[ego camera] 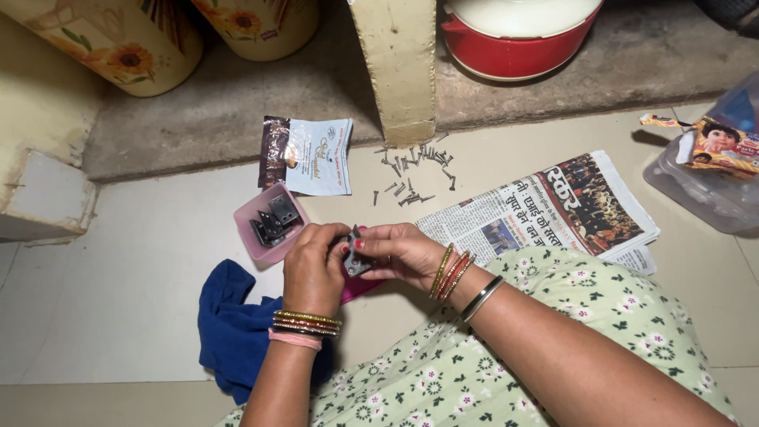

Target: The person sits on the floor and assembles small metal fasteners into a pink plastic holder. They pick up individual fasteners, insert them into the holder, and occasionally wipe the fasteners with a blue cloth. The person also briefly consults a booklet with diagrams.

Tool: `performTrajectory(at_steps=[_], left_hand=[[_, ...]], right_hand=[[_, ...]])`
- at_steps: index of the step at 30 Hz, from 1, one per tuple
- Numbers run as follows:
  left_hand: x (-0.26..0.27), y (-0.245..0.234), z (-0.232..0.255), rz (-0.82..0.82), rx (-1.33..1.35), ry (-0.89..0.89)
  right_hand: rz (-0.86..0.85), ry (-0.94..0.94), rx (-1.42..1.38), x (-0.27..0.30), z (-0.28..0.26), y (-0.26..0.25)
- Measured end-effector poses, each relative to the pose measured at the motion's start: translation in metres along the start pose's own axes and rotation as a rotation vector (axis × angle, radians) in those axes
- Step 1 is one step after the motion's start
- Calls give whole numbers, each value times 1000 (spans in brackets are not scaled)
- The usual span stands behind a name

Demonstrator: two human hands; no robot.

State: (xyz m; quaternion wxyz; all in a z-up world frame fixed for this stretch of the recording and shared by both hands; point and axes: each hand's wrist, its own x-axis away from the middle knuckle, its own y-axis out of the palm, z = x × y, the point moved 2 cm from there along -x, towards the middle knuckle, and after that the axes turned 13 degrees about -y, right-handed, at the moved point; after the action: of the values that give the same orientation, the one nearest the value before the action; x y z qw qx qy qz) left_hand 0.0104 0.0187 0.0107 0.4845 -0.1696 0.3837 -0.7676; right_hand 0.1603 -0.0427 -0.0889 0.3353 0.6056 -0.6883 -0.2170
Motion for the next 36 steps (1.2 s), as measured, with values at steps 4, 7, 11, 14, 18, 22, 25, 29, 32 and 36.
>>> performTrajectory(at_steps=[4, 7, 11, 14, 18, 22, 25, 29, 32, 36], left_hand=[[1, 1, 3, 11, -34, 26], [3, 3, 4, 31, -93, 36], [5, 6, 4, 59, -156, 36], [3, 7, -2, 48, -204, -82], [-9, 4, -27, 71, 402, -423], [-19, 4, -62, -94, 1079, -834], [-18, 18, -73, -204, 955, -901], [-7, 39, -69, -296, 577, -749], [-6, 37, -62, -183, 499, -565], [-6, 29, -51, -134, 350, -517]], right_hand=[[104, -72, 230, -2, 1, -2], [165, -144, 349, -9, 4, -7], [181, -198, 397, -12, 11, -15], [211, -207, 428, -15, 14, -20], [276, -188, 448, -19, 14, -22], [268, -196, 375, -17, 12, -19], [276, -183, 345, -12, 8, -16], [268, -194, 308, -9, 2, -12], [237, -183, 293, -7, 1, -9], [179, -174, 217, -6, 1, -4]])
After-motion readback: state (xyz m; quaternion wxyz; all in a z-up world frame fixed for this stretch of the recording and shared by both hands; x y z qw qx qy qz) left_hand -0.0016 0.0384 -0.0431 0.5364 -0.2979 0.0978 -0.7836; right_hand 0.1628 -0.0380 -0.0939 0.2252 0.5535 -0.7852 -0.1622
